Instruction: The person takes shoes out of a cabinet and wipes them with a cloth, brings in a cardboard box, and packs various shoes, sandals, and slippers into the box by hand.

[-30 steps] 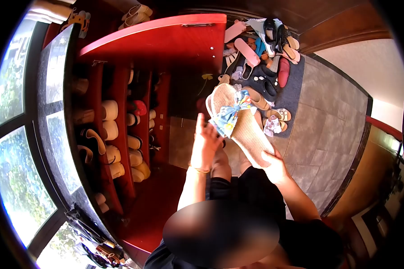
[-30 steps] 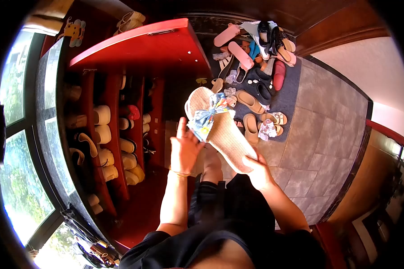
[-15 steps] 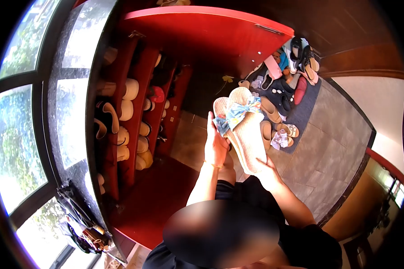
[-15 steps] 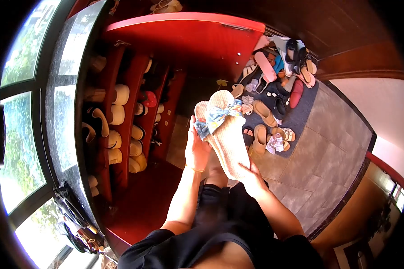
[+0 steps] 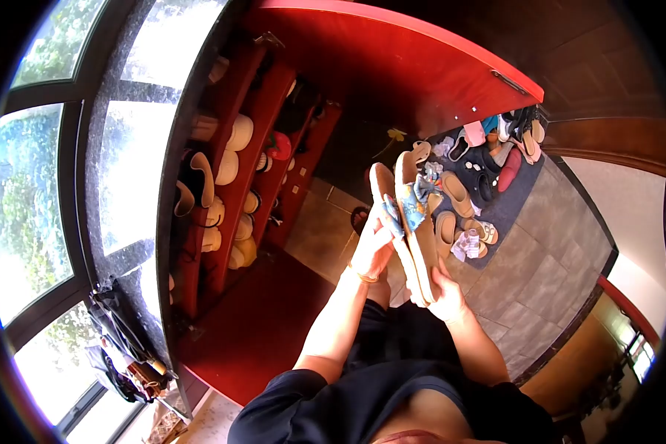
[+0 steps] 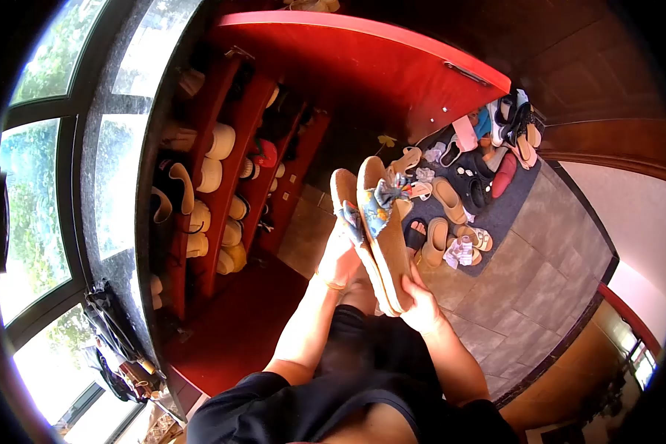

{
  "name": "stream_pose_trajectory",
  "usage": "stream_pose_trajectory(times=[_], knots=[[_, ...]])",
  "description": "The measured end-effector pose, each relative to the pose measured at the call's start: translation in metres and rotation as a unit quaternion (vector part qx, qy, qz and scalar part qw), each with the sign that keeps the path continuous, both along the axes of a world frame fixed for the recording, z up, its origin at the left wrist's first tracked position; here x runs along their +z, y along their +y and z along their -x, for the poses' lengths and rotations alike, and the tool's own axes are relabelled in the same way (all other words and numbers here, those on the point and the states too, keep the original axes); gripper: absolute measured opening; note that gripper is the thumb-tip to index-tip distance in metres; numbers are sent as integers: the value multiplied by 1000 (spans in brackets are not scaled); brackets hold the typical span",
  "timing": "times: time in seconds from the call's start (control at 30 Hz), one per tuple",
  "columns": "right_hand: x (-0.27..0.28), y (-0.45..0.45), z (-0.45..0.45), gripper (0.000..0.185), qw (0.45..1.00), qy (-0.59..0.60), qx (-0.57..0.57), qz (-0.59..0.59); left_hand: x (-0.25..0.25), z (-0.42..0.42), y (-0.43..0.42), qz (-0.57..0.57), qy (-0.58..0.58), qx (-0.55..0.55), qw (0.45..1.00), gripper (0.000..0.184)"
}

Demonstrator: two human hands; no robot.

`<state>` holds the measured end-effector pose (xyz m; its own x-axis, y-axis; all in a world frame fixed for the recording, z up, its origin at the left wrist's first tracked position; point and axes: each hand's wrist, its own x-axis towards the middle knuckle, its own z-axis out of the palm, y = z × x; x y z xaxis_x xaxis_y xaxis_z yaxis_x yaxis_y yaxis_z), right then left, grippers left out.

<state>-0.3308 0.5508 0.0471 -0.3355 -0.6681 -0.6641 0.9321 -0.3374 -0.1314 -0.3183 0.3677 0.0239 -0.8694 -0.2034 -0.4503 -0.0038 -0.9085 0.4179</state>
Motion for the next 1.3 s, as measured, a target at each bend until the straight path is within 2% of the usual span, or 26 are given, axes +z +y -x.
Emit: stream_pose_trajectory(times=[0.07, 0.13, 0.2, 0.3, 0.37, 0.4, 0.43, 0.5, 0.53, 0.6, 0.67, 0.7, 0.77, 0.83, 0.9, 0.97, 1.0, 1.03, 1.07, 1.13, 1.17, 1.2, 1.23, 1.3], knots=[[-15, 5, -1, 43, 1000, 23, 2, -7, 1, 3, -1, 60, -3, -8, 998, 94], [-29, 9, -4, 43, 999, -39, -16, -27, 2, 8, -3, 132, 6, -19, 991, 103], [-44, 15, -9, 44, 997, -60, -37, -13, 31, 17, -7, 188, -5, -42, 981, 108], [-52, 18, -14, 49, 997, -34, -59, 25, 9, 12, 2, 189, -3, 8, 982, 85], [-33, 5, -8, 55, 998, -18, -57, 8, -2, 8, 4, 109, 11, 29, 994, 70], [-25, 0, -3, 63, 1000, 19, -6, 21, -5, 2, 10, 67, -57, 72, 994, 63], [-24, -5, -2, 60, 998, 65, 10, -19, -5, 2, 9, -22, -56, 96, 994, 55], [-21, -15, 7, 58, 989, 132, 28, -55, -16, 6, 7, -2, -63, 137, 989, 47], [-30, -14, 10, 55, 974, 189, 40, -118, -40, 0, 9, -20, -90, 125, 988, 46], [-42, -13, 18, 49, 937, 281, 60, -198, -58, -7, 10, -5, -144, 81, 986, 56], [-42, -25, 28, 48, 901, 358, 60, -237, -40, -11, 19, -18, -193, 17, 981, 64], [-42, -33, 29, 48, 893, 379, 45, -237, -31, -12, 27, 2, -157, 31, 987, 61], [-38, -50, 32, 53, 836, 461, 102, -278, -49, -29, 46, 147, -154, -3, 977, 54], [-29, -62, 30, 59, 828, 451, 147, -297, -43, -29, 42, 89, -223, 74, 968, 36], [-24, -77, 25, 67, 860, 447, 67, -235, -34, -25, 27, 107, -226, 140, 958, 34], [-39, -87, 11, 66, 793, 529, 94, -289, -23, -18, 8, 141, -235, 167, 947, 38], [-39, -87, 8, 61, 839, 466, 124, -251, -19, -15, 1, 146, -218, 169, 950, 36], [-37, -94, 6, 53, 851, 451, 103, -250, -17, -13, -5, 151, -197, 169, 954, 34], [-40, -94, 8, 49, 830, 470, 133, -270, -21, -14, -10, 159, -192, 145, 958, 37], [-38, -94, 18, 43, 848, 423, 169, -271, -15, -12, -10, 149, -207, 96, 962, 38], [-30, -94, 26, 41, 883, 356, 174, -250, -12, -11, -10, 144, -213, 71, 964, 38], [-36, -91, 25, 41, 884, 366, 155, -247, -22, -12, -3, 120, -213, 92, 965, 37], [-41, -86, 24, 39, 894, 344, 153, -241, -14, -17, 2, 112, -238, 15, 965, 37], [-65, -75, 13, 36, 905, 308, 157, -248, -30, -34, 15, 61, -274, -40, 959, 34]])
